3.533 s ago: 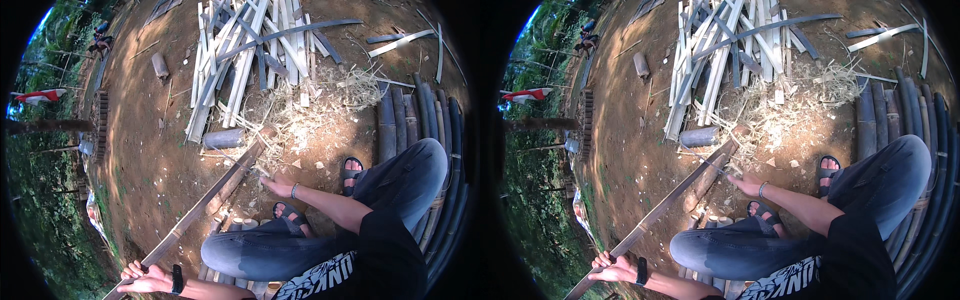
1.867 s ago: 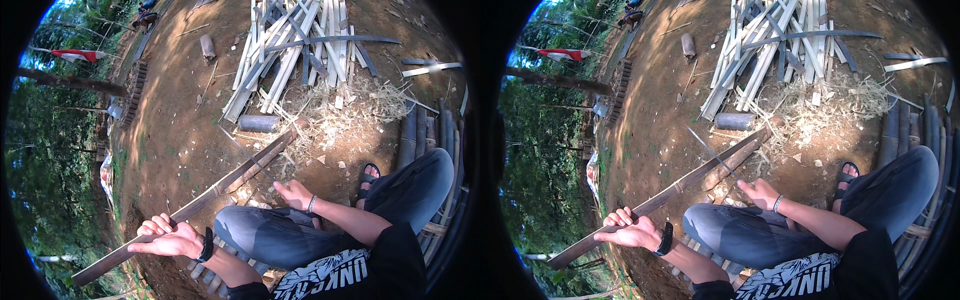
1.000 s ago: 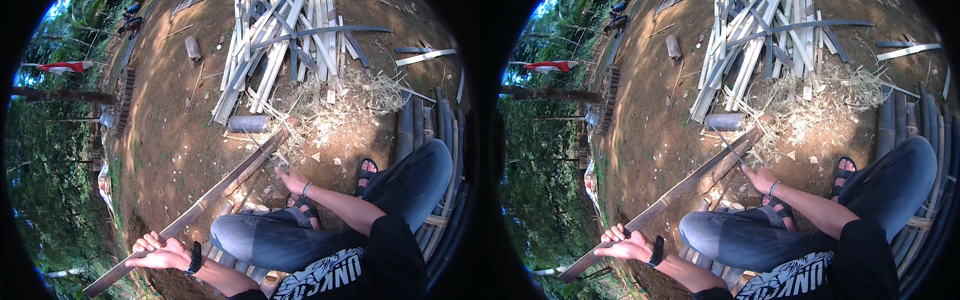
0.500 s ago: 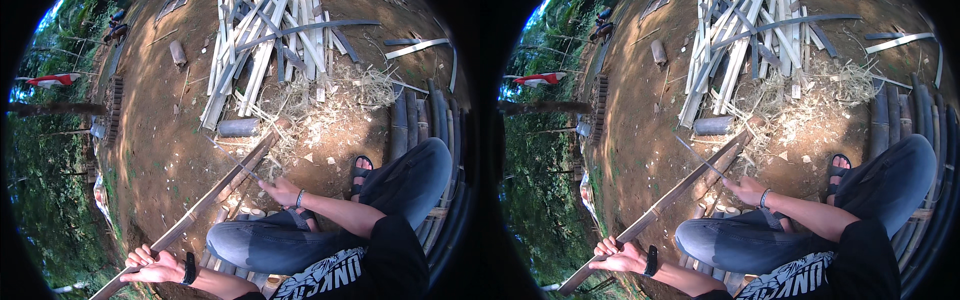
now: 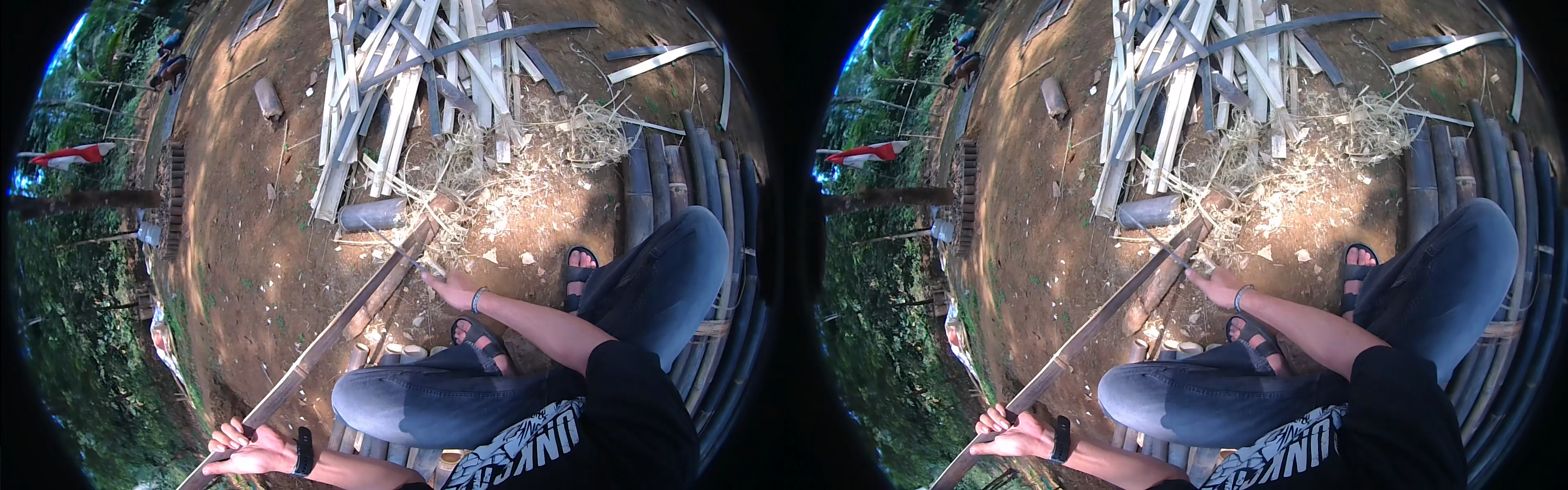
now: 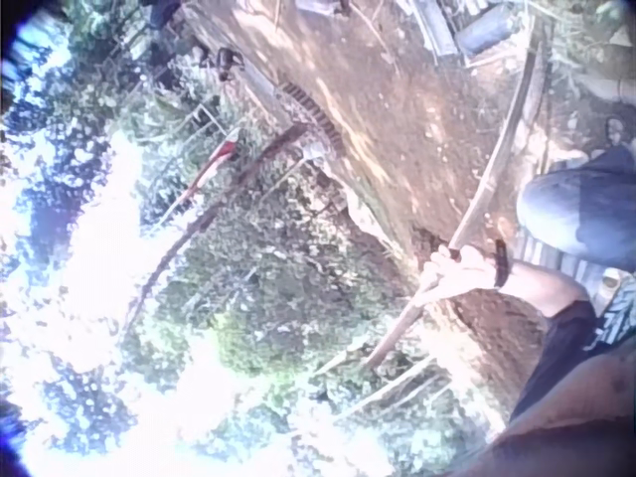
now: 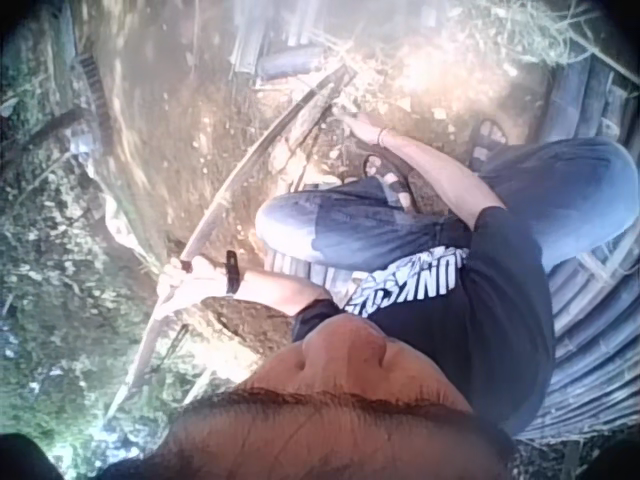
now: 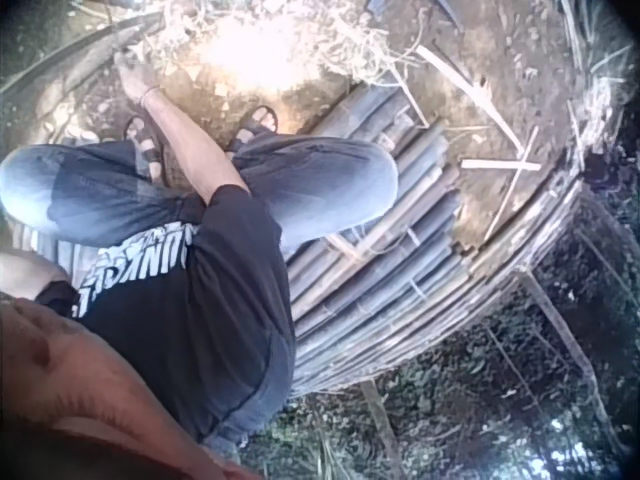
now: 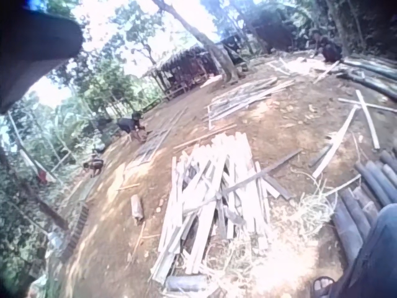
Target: The person shaves a bamboo pole with a machete, smoothing the surface and splitting the end of the pole while sitting on a wooden frame.
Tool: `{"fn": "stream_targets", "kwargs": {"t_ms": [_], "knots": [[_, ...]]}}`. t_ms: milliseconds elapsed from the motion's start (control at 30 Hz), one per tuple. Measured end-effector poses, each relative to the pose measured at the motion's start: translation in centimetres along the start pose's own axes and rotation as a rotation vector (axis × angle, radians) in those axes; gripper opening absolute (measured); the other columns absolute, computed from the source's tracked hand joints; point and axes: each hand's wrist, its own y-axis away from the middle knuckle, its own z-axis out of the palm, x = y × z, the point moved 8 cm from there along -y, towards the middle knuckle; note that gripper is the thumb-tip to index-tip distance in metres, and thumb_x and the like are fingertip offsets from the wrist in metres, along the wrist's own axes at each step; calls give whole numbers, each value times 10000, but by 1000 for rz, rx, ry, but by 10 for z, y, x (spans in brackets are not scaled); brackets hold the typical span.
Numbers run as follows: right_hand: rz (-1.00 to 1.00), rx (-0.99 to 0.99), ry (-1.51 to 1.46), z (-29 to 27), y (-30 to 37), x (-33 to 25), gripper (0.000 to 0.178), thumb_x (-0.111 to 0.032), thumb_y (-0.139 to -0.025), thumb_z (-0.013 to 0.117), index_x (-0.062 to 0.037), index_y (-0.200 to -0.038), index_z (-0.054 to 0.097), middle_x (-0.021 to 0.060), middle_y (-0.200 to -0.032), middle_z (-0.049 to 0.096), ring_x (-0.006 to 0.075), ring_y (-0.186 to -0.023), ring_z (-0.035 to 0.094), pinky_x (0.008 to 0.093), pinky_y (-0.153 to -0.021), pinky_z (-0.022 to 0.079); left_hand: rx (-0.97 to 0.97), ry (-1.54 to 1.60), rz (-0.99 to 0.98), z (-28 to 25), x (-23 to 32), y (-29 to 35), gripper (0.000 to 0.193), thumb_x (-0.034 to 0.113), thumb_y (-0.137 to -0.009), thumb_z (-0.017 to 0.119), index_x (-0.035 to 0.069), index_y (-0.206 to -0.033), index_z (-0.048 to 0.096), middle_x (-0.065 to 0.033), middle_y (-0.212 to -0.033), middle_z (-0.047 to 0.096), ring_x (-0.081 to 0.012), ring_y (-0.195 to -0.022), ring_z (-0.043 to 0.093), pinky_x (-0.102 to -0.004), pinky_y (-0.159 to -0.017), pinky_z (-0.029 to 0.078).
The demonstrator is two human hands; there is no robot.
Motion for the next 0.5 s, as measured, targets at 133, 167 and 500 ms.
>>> {"fn": "stream_targets", "kwargs": {"t_ms": [133,167,500], "knots": [[155,72,-169,-4,-9,27,830,-730,-829,403,16,-475,491,172,-487,517,284,-487,589,432,-529,479,-78,19,7,-3,-2,-5,552,554,-972,261,116,-647,346,14,-546,271,-99,-455,256,-216,-464,248],[28,-16,-62,4,-12,18,819,-729,-831,398,5,-481,499,157,-481,518,273,-478,586,425,-515,477,-78,24,-20,-5,-4,-8,570,569,-967,238,106,-665,373,12,-552,293,-103,-459,267,-218,-474,260],[175,4,-95,-14,-36,35,799,-757,-816,371,-40,-478,475,101,-452,500,214,-408,550,397,-444,465,-82,51,-45,-18,-13,-23,562,571,-965,258,109,-671,384,10,-549,280,-110,-483,248,-227,-488,246]]}}
